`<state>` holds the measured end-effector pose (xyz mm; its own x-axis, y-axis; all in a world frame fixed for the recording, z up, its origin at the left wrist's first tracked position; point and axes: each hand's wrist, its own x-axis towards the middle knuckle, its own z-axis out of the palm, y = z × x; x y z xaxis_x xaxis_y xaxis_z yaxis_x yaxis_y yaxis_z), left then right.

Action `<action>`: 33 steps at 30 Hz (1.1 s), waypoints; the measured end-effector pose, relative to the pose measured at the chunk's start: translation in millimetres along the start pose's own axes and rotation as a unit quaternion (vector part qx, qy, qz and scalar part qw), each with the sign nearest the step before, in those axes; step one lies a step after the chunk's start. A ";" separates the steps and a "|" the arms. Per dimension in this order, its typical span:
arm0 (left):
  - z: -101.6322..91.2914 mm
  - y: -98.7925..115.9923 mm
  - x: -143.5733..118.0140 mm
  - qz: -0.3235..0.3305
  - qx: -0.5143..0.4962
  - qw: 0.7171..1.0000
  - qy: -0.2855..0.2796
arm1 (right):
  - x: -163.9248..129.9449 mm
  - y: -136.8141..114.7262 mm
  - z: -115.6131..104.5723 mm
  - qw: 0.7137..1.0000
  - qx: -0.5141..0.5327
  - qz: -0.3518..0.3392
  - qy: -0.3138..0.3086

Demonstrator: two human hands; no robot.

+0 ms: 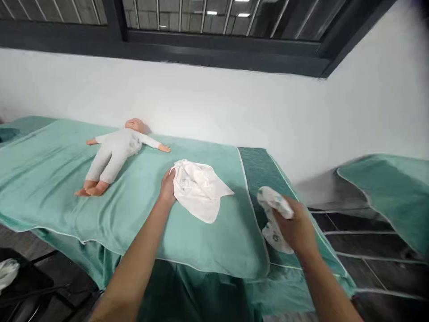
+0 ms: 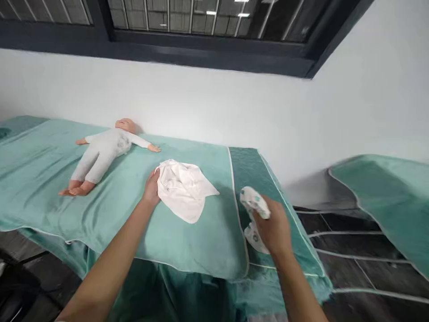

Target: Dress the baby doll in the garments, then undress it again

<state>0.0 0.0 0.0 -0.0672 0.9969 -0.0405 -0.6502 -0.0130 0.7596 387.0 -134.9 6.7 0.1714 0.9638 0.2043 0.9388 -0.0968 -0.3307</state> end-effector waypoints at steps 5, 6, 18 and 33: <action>4.7 25.8 -3.1 -0.020 0.118 0.993 -0.002 | -13.2 -46.0 8.2 0.993 -0.098 0.053 0.036; 8.9 36.7 -5.9 -0.008 0.167 0.986 -0.021 | -11.5 -59.9 1.1 0.996 -0.083 0.010 0.045; 106.9 187.7 -88.9 0.268 0.583 0.649 -0.408 | 60.6 -268.4 -96.5 0.847 0.305 -0.403 -0.164; 52.6 207.8 -94.2 0.322 0.781 0.535 -0.026 | 47.9 -252.3 -111.0 0.960 -0.137 -0.239 0.039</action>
<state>-89.0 -92.5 195.8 0.1515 0.8261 0.5427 0.9223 -0.3157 0.2231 191.5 -91.8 202.2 -0.2879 0.8936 0.3444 0.9571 0.2809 0.0715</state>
